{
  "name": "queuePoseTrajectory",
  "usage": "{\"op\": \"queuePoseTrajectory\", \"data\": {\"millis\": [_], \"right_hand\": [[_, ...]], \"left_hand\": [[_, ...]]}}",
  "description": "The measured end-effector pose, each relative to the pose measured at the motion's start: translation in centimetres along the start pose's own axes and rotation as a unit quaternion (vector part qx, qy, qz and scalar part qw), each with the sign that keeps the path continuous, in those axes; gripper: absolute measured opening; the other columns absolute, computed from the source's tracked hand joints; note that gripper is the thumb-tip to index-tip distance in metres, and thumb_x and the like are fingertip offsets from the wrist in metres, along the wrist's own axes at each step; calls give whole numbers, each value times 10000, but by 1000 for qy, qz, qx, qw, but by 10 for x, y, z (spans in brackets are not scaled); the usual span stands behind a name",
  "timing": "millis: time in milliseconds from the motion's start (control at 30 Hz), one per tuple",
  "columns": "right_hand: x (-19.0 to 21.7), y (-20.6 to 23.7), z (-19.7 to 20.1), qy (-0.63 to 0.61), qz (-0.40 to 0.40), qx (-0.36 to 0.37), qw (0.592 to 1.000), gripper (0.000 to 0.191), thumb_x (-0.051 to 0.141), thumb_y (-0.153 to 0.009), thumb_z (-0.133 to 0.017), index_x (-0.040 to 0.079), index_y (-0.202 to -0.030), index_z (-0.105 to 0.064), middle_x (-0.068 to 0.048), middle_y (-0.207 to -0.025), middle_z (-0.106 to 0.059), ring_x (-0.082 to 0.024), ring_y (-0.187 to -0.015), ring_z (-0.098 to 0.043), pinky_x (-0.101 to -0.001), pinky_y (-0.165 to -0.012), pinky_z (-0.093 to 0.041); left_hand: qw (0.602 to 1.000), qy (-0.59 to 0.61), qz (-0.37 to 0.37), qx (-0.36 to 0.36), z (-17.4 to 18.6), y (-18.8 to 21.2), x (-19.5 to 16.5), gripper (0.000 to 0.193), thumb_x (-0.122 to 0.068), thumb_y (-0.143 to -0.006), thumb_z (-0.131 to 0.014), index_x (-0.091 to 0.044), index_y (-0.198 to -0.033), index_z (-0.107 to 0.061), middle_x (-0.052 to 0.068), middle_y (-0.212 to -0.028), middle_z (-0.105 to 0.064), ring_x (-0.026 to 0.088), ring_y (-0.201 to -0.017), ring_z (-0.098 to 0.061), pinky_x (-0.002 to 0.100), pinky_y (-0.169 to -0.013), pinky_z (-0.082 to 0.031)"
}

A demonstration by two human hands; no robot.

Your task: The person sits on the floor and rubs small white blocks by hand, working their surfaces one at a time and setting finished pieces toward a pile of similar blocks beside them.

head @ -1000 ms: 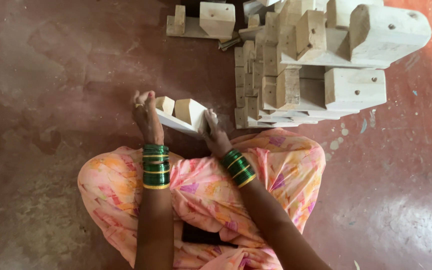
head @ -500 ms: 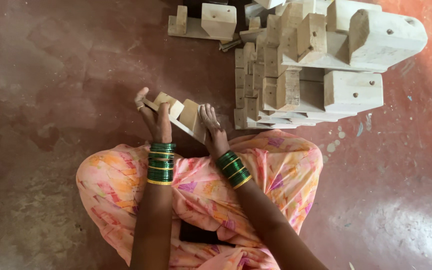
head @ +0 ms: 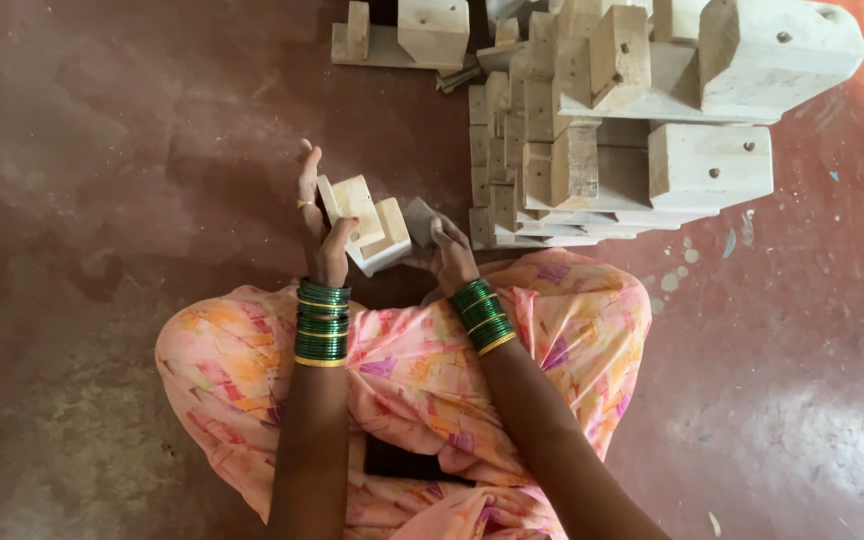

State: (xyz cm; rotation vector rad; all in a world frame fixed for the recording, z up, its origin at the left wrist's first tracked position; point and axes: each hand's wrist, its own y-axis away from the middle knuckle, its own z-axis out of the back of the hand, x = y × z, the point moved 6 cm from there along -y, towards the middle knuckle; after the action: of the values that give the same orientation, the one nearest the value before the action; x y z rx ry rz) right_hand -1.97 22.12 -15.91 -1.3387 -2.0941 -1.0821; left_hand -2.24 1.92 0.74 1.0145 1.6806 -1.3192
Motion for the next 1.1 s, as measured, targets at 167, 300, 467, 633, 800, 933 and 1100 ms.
{"op": "queuePoseTrajectory", "data": {"millis": [167, 300, 467, 633, 800, 933, 1100], "right_hand": [[-5, 4, -3, 252, 95, -8, 963, 437, 329, -1069, -563, 89, -1433, -598, -153, -1295, -662, -297, -1124, -700, -463, -911, -623], [-15, 0, 1, 563, 102, -66, 817, 377, 314, -1096, -582, 106, -1396, -677, -194, -1248, -744, -271, -1136, -740, -399, -967, -583], [-4, 13, -43, 455, 284, 47, 843, 399, 243, -1096, -561, 18, -1425, -587, -226, -1383, -648, -250, -1289, -609, -383, -1063, -470], [5, 10, -49, 439, 207, -15, 874, 371, 298, -1111, -541, -14, -1284, -642, -194, -1192, -689, -229, -1080, -656, -388, -941, -509], [-16, -11, -4, 149, -53, -92, 983, 205, 239, -1053, -538, 63, -1055, -644, -51, -906, -569, -186, -799, -605, -546, -822, -588], [-20, -23, 27, -39, -93, -151, 983, 159, 95, -970, -479, 158, -1085, -568, -28, -940, -581, -203, -802, -596, -624, -867, -554], [6, -29, 48, -111, 21, -162, 980, 140, 82, -997, -517, 118, -1110, -593, -49, -994, -608, -233, -861, -626, -553, -938, -527]], "left_hand": [[992, 97, 69, -47, 6, -2, 24, 839, -76, -730, -506, 45, -1549, -369, 164, -1693, -243, 253, -1564, -211, 370, -1084, -330], [970, 73, 39, -228, 55, -4, 46, 670, -107, -780, -502, 93, -1414, -591, 239, -1487, -587, 313, -1414, -525, 382, -1208, -419], [968, 66, 13, -241, 73, -6, 55, 626, -130, -763, -503, 93, -1332, -639, 218, -1318, -660, 283, -1226, -615, 381, -1087, -487], [953, 85, 60, -284, 68, 1, 51, 529, -103, -841, -506, 79, -1319, -644, 190, -1319, -655, 235, -1160, -622, 348, -1018, -509], [958, 126, 64, -248, 59, 0, 45, 545, -38, -814, -519, 82, -1334, -628, 226, -1252, -662, 265, -1151, -641, 377, -1035, -525], [964, 175, 13, -198, 50, 2, 46, 606, -33, -774, -512, 105, -1355, -616, 274, -1243, -684, 318, -1176, -657, 403, -1097, -511], [942, 265, 80, -189, 63, -12, 66, 624, -42, -711, -518, 128, -1305, -602, 247, -1374, -638, 332, -1323, -610, 398, -1175, -452]]}}
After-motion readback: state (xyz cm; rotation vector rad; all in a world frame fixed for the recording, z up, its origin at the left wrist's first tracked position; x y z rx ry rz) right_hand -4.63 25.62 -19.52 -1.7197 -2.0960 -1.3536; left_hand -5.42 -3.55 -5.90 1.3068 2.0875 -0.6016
